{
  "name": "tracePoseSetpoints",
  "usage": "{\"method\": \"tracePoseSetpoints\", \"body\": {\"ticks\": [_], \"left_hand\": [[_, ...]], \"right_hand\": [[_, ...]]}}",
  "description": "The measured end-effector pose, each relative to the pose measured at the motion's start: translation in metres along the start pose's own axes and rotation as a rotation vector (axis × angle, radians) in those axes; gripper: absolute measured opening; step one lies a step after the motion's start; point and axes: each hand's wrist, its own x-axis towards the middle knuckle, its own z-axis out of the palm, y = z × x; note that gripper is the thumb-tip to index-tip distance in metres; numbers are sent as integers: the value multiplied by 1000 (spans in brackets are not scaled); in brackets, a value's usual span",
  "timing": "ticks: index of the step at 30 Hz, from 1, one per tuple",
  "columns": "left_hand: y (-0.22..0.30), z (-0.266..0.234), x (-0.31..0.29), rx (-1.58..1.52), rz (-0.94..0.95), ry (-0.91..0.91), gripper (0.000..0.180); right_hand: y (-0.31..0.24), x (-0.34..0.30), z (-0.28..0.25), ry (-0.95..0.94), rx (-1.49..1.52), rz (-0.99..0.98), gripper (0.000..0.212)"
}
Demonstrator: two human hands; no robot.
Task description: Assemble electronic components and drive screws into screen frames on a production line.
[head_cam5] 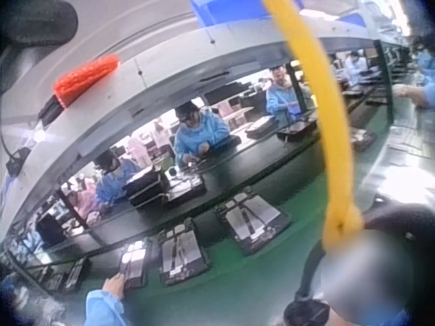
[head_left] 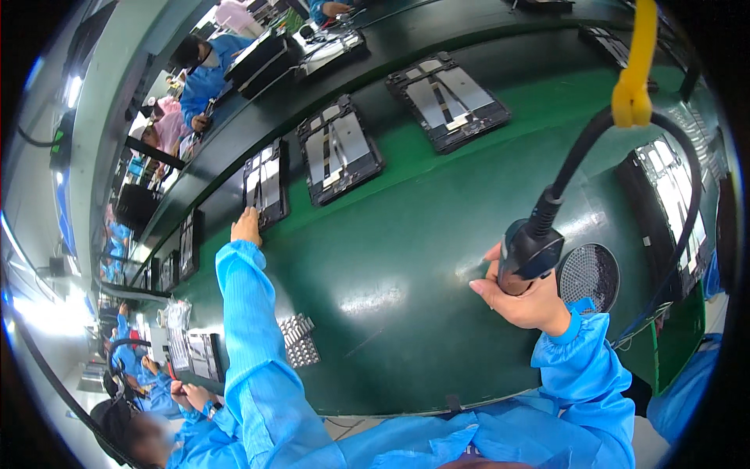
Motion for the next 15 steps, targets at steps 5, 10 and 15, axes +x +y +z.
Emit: {"method": "tracePoseSetpoints", "body": {"ticks": [5, 10, 15], "left_hand": [[-20, 22, -5, -125, 157, 546, 53], [-3, -12, -42, -172, -96, 693, 36], [-17, -48, -97, -344, -14, 1161, 29]], "right_hand": [[-3, 1, 7, 14, 69, 71, 35], [-6, 2, 23, 205, 232, 168, 22], [-13, 2, 25, 167, 178, 153, 25]]}}
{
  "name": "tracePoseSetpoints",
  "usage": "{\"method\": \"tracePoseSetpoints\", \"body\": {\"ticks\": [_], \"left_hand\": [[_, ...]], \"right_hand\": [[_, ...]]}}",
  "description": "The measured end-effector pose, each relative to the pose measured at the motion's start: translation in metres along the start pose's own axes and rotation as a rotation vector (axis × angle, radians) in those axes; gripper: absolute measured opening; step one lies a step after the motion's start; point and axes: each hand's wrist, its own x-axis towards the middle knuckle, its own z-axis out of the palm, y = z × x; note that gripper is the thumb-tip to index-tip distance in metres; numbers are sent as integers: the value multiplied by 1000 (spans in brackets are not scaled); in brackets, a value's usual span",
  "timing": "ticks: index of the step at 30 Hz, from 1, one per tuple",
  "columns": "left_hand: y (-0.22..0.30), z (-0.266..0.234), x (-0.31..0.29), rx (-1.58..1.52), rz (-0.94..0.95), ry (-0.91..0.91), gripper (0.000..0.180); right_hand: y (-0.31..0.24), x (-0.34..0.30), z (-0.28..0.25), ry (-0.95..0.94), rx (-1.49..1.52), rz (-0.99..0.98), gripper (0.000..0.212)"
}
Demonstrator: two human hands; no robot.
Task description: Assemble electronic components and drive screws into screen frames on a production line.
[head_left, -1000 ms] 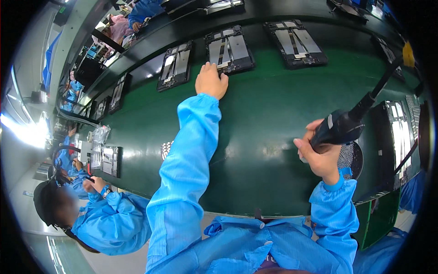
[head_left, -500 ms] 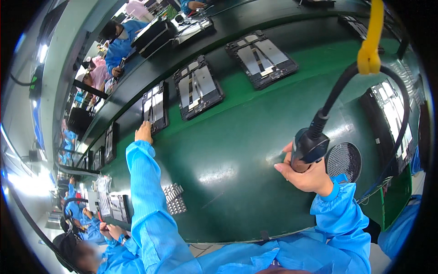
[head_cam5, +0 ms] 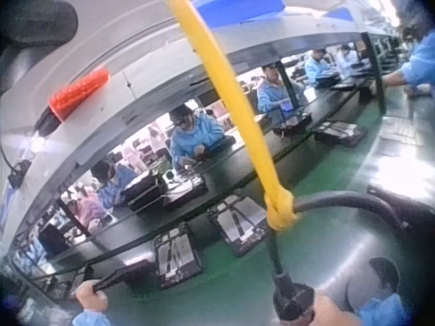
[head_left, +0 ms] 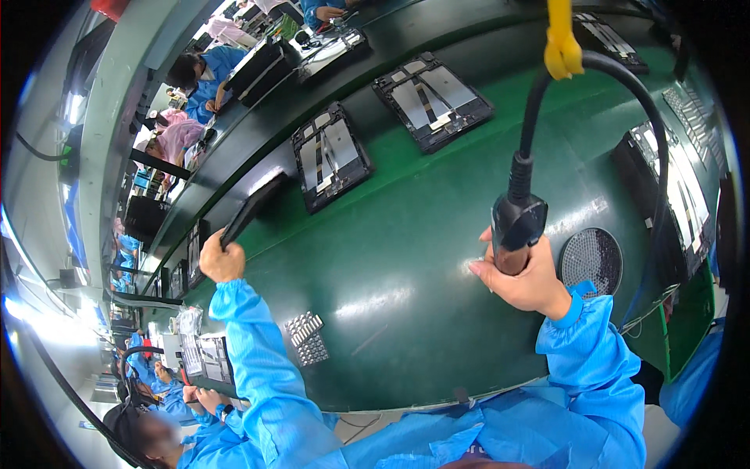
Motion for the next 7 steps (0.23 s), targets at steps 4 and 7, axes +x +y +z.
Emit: {"method": "tracePoseSetpoints", "body": {"ticks": [4, 7], "left_hand": [[36, -65, -6, -139, -24, 64, 27], [90, -102, -14, -266, 114, 114, 29]], "right_hand": [[-1, 2, -2, 15, 35, -11, 25], [-4, 0, -7, 4, 1, 81, 27]]}}
